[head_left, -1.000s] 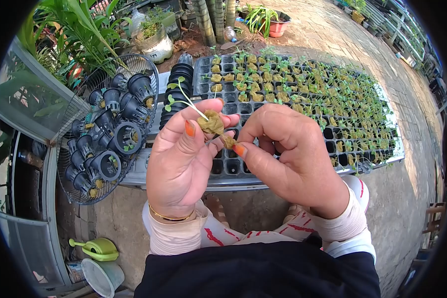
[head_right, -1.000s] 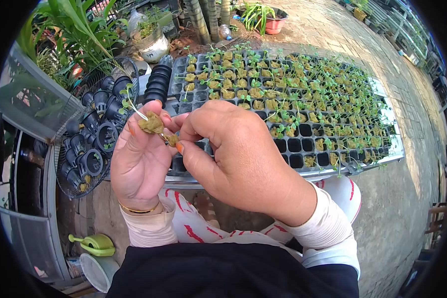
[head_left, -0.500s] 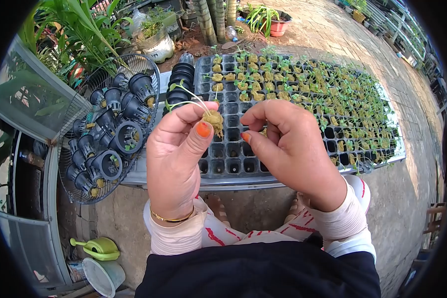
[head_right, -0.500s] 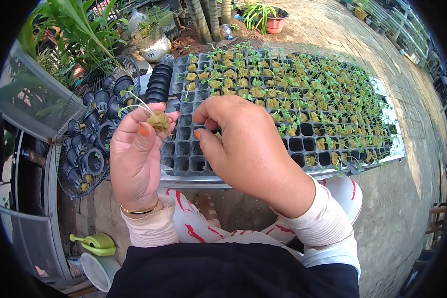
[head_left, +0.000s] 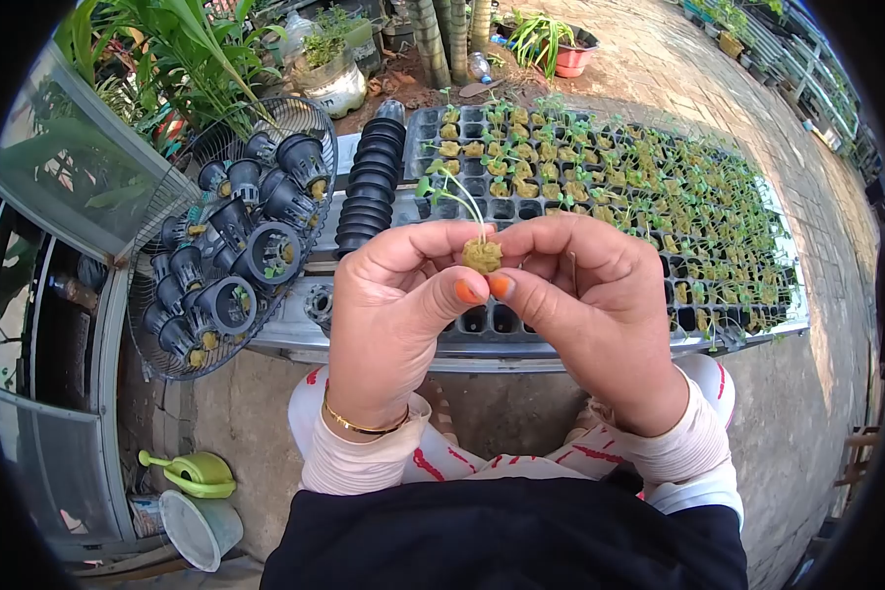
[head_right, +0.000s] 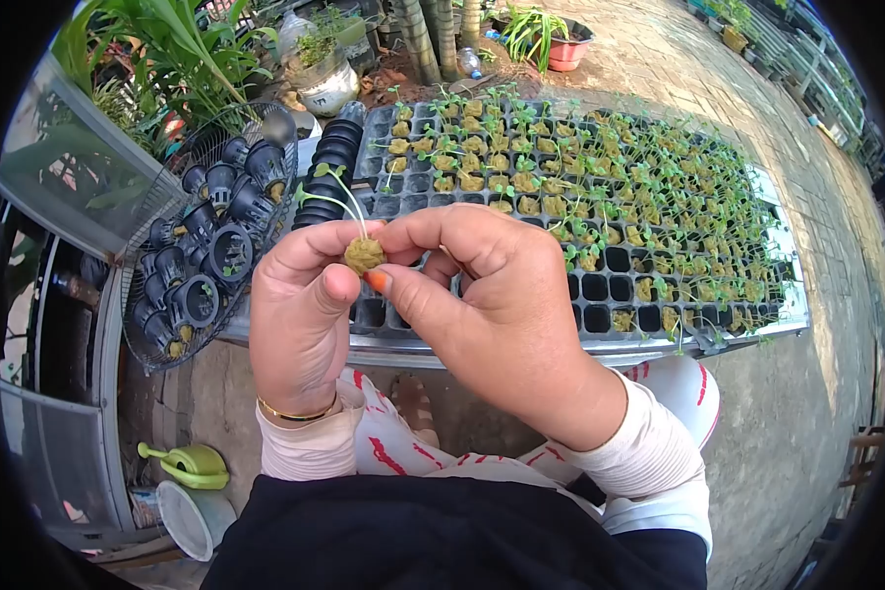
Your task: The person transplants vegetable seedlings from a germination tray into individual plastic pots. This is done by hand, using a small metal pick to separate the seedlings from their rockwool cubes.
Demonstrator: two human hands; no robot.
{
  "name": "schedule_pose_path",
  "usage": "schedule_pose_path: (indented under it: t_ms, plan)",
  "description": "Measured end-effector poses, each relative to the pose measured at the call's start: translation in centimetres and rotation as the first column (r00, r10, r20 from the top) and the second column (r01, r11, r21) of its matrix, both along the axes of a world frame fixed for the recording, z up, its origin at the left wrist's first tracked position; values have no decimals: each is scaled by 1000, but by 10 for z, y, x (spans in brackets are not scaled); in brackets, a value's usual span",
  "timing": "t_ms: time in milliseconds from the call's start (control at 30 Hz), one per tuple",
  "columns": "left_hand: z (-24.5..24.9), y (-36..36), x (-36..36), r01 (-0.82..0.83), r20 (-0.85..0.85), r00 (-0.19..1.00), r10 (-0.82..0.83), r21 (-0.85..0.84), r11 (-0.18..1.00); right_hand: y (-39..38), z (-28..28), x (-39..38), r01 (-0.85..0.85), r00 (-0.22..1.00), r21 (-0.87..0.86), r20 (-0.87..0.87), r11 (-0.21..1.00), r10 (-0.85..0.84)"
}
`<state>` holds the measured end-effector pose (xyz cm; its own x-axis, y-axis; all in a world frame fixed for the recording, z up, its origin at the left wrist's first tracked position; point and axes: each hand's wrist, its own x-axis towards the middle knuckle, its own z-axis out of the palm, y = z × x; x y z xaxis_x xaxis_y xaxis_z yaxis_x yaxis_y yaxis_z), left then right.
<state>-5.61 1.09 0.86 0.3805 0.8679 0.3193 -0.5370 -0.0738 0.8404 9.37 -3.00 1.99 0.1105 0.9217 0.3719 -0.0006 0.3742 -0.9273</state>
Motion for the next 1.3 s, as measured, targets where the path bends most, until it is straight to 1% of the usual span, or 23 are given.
schedule_pose_path:
  t_ms: [33, 100, 167, 233, 300, 367, 500, 600, 700, 767, 800, 833, 867, 900, 933, 967, 1033, 1067, 1133, 1167, 1233, 1267, 1300]
  plan:
    - [-1, -2, 3, -5, -2, 1000, 5, 24, 1000, 1, -3, 3, -5, 1000, 54, 14, 999, 4]
    - [-3, -5, 6, -25, -51, 998, 27, 46, 999, -6, 6, 4, -41, 989, -49, -142, 998, 34]
    - [-3, -9, 12, -57, -65, 996, 60, 40, 998, -8, 3, 8, -57, 991, -8, -123, 998, 55]
    - [-7, -12, 17, -98, -30, 995, 99, 43, 994, -10, 2, 10, -43, 997, 49, -56, 998, 45]
    - [-7, -14, 18, -104, -40, 994, 105, 38, 994, -14, 3, 12, -50, 998, 12, -44, 999, 50]
    - [-5, -17, 18, -32, 23, 999, 33, -46, 998, -16, 1, 13, -49, 997, 4, -59, 999, 49]
    - [-8, -17, 16, 46, 50, 998, -40, -130, 990, -17, -6, 15, -25, 999, 39, -38, 999, 26]
    - [-8, -20, 17, 82, 65, 995, -72, -172, 982, -19, -7, 18, -47, 998, -27, -36, 999, 46]
    - [-5, -22, 12, 129, 26, 992, -127, -208, 970, -21, -6, 20, -92, 988, -24, -125, 995, 89]
    - [3, -27, 0, 150, -113, 980, -163, -114, 982, -20, -7, 25, -76, 983, -5, -170, 997, 74]
    - [10, -28, -13, 97, -256, 961, -104, -40, 995, -21, -6, 28, -76, 982, -6, -175, 997, 74]
    - [16, -27, -23, -28, -394, 913, 104, 194, 981, -22, -3, 33, -36, 990, 10, -133, 999, 37]
    - [25, -26, -33, -179, -507, 782, 363, 376, 909, -23, -1, 37, 4, 996, 27, -91, 1000, -2]
    - [27, -24, -42, -290, -509, 616, 601, 563, 774, -25, 1, 40, 8, 995, 25, -97, 1000, -5]
    - [30, -20, -52, -308, -504, 446, 739, 689, 656, -26, 4, 43, 14, 994, 28, -108, 1000, -11]
    - [34, -22, -59, -314, -558, 290, 778, 712, 628, -27, 4, 46, 19, 993, 30, -120, 999, -15]
    - [34, -21, -70, -309, -660, 147, 737, 677, 668, -27, 3, 51, 34, 993, 44, -118, 998, -29]
    - [31, -21, -72, -305, -661, 142, 737, 679, 668, -27, 2, 52, 34, 996, 47, -89, 998, -30]
    - [22, -19, -77, -221, -718, 7, 696, 678, 701, -27, 1, 53, 37, 997, 50, -67, 998, -34]
    - [15, -18, -79, -217, -718, 6, 696, 678, 702, -27, 0, 52, 39, 997, 34, -72, 999, -36]
    - [4, -16, -82, -133, -647, -119, 753, 762, 634, -27, 0, 53, 43, 996, 17, -75, 999, -41]
    - [3, -18, -80, -132, -648, -116, 753, 761, 635, -27, 1, 54, 37, 998, 20, -53, 999, -36]
    - [4, -21, -76, -210, -619, -71, 782, 776, 595, -27, 1, 54, 30, 999, 22, -32, 999, -30]
